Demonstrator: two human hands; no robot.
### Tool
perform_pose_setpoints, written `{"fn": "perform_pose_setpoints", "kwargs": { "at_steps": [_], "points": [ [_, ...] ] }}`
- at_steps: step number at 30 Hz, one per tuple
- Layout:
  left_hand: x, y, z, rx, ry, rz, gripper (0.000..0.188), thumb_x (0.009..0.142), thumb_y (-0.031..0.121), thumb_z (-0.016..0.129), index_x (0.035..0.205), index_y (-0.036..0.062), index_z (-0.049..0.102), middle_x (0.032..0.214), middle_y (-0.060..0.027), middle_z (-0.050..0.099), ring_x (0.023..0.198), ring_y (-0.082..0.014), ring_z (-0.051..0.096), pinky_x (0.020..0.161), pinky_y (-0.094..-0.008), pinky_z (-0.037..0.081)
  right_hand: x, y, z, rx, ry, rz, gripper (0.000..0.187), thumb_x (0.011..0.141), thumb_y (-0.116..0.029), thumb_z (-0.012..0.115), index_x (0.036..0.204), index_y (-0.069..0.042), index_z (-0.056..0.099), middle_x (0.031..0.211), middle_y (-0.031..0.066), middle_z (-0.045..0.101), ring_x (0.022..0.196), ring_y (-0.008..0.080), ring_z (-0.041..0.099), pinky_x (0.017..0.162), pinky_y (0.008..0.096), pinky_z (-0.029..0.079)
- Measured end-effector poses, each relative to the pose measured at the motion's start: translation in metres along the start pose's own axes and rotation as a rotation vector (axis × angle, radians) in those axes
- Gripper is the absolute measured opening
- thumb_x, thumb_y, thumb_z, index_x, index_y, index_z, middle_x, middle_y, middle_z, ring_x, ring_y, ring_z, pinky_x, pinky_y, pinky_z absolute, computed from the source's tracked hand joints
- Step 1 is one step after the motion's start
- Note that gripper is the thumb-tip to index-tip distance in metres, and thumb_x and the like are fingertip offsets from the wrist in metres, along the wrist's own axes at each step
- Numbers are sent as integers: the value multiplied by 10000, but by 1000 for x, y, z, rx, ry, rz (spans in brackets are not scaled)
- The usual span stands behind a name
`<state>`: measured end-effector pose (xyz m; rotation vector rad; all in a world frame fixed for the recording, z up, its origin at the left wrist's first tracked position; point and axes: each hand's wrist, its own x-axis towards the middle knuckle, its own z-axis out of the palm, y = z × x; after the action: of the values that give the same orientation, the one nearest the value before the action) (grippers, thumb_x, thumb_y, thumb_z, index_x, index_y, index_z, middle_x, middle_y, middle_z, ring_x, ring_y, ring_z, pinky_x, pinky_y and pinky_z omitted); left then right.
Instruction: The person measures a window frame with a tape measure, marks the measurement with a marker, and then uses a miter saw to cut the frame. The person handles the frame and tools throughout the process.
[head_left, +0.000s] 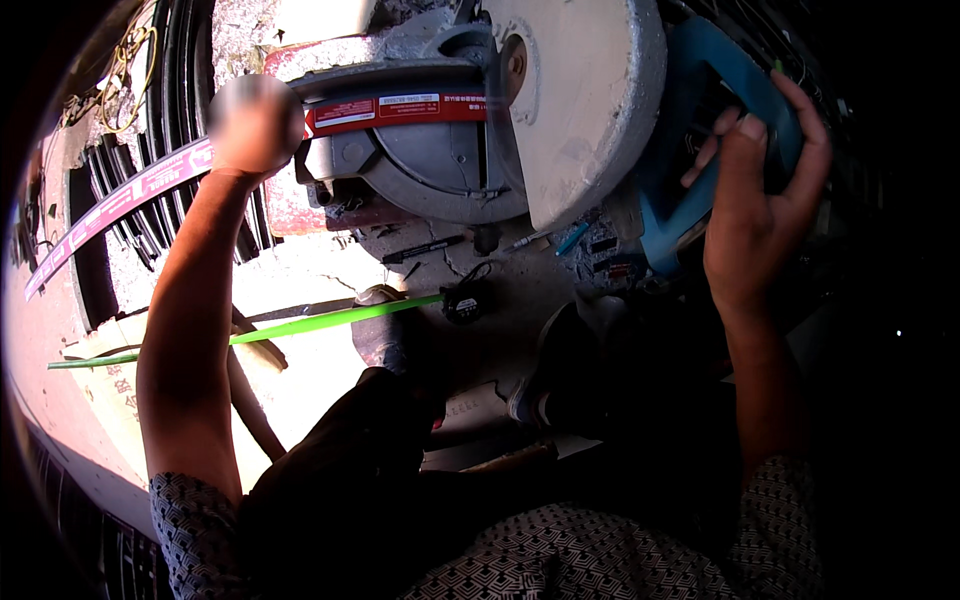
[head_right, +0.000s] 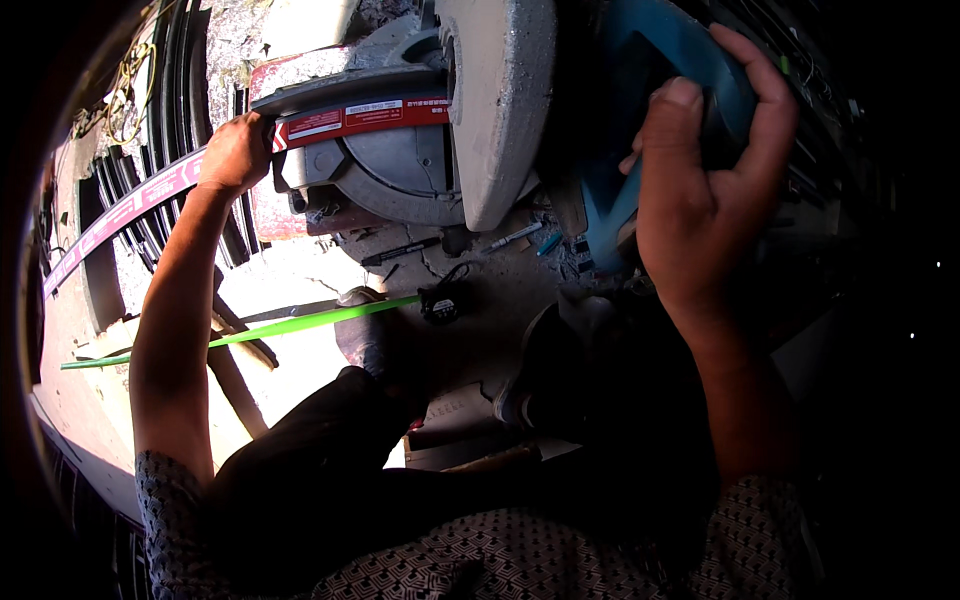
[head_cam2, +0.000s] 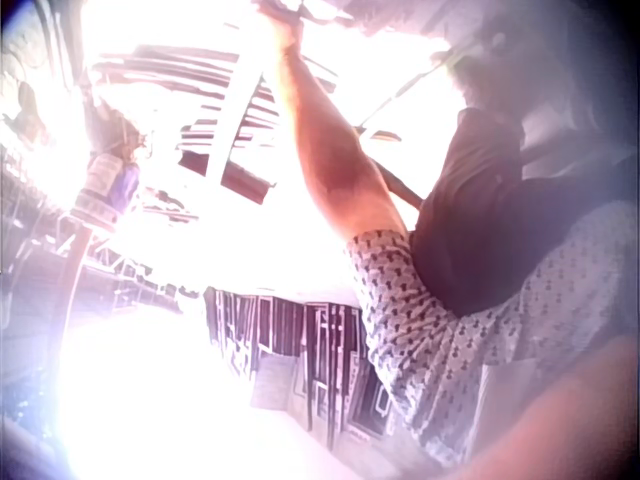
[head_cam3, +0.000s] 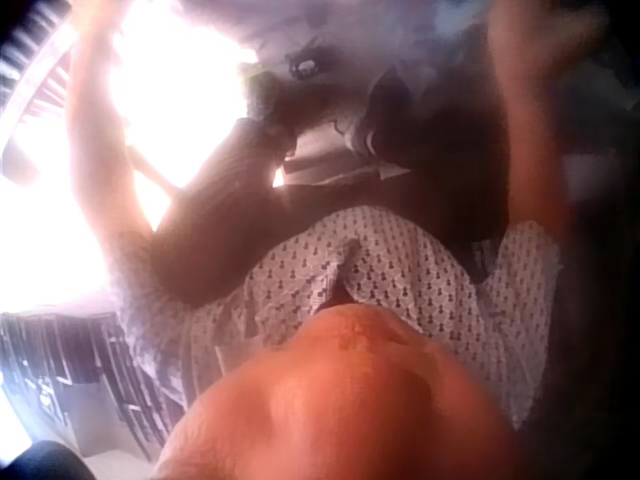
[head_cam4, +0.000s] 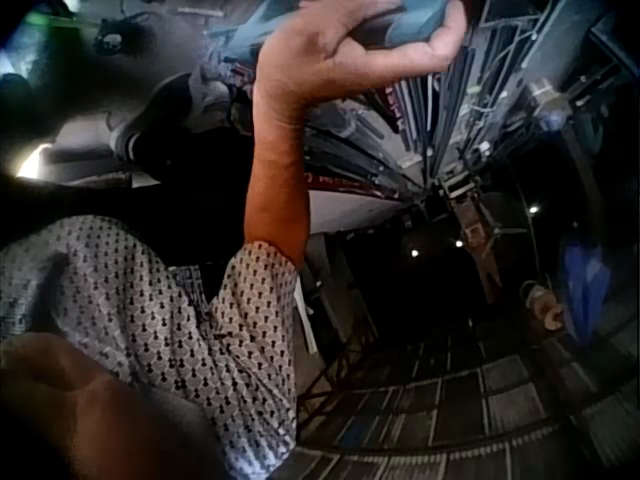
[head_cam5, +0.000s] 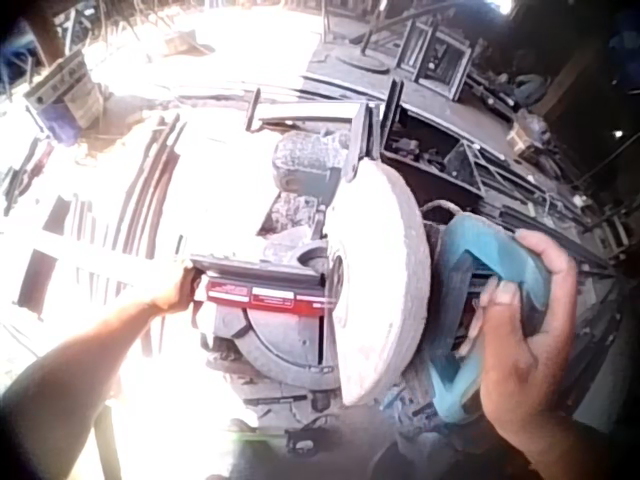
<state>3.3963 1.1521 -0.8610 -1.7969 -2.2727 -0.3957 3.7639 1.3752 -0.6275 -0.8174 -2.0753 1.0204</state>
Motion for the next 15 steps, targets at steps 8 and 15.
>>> {"fn": "perform_pose_setpoints", "kwargs": {
  "at_steps": [8, 15],
  "points": [
    [-7, -2, 2, 50, -86, -61, 46, 826, 148, 646, 822, 108, 624, 795, -104, 581, 734, -329, 571, 615, -487, 446, -8, 1, 3, -27, -4, 36, 452, 1041, -194, 584, 1427, -68, 386, 854, 48, 617, 674, 78, 601, 559, 232, 545],
    [-17, -15, 16, 69, -126, -105, 69, 841, 167, 646, 875, 108, 637, 852, -113, 590, 796, -332, 577, 649, -483, 459, -14, 7, 4, -17, -11, 2, 435, 1044, -163, 567, 1425, -63, 381, 866, 43, 606, 682, 68, 597, 556, 213, 543]
  ]
}}
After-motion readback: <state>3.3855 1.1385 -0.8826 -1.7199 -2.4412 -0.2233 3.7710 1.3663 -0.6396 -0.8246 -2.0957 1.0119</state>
